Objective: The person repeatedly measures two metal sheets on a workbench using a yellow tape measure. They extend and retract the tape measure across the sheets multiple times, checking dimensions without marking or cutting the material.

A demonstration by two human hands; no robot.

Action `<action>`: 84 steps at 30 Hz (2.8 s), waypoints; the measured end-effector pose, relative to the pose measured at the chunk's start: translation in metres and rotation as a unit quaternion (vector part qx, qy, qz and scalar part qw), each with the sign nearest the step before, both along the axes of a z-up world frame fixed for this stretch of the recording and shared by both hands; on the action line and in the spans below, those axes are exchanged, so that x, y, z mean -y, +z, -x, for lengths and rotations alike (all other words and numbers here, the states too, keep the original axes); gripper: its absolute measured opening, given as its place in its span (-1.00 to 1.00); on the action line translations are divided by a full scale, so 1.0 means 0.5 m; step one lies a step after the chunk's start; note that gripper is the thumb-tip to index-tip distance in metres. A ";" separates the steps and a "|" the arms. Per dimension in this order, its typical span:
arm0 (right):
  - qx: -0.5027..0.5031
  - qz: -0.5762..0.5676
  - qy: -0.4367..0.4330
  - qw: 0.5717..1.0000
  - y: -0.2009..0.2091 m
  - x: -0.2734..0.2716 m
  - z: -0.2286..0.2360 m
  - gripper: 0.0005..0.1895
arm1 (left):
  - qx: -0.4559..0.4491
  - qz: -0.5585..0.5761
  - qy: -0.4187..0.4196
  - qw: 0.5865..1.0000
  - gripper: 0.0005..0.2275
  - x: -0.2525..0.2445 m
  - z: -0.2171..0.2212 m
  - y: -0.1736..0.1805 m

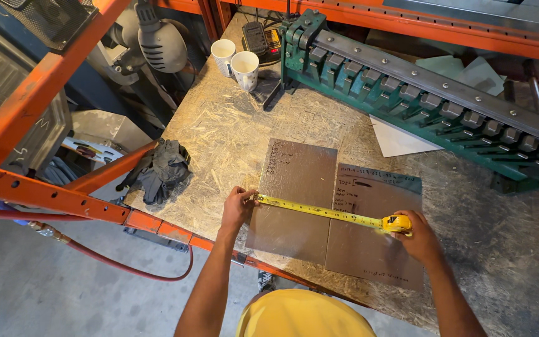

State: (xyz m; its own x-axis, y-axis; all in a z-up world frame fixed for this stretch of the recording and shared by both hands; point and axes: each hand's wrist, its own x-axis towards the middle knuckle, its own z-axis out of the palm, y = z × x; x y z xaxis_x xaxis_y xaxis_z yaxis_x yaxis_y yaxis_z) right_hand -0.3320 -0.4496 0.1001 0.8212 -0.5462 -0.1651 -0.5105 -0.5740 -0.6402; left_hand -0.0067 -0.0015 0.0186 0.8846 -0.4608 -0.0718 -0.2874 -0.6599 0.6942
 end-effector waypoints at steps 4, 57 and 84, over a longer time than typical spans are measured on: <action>-0.003 0.010 0.000 1.000 -0.015 0.004 0.005 -0.25 | 0.004 0.001 0.001 1.000 -0.76 0.002 0.001 -0.004; -0.113 0.079 -0.076 0.988 0.025 0.105 0.279 -0.34 | 0.184 0.039 -0.310 0.932 -0.75 0.273 0.338 0.048; -0.260 0.063 -0.179 0.947 0.022 0.243 0.359 -0.23 | 0.139 0.063 -0.312 0.938 -0.77 0.265 0.333 0.038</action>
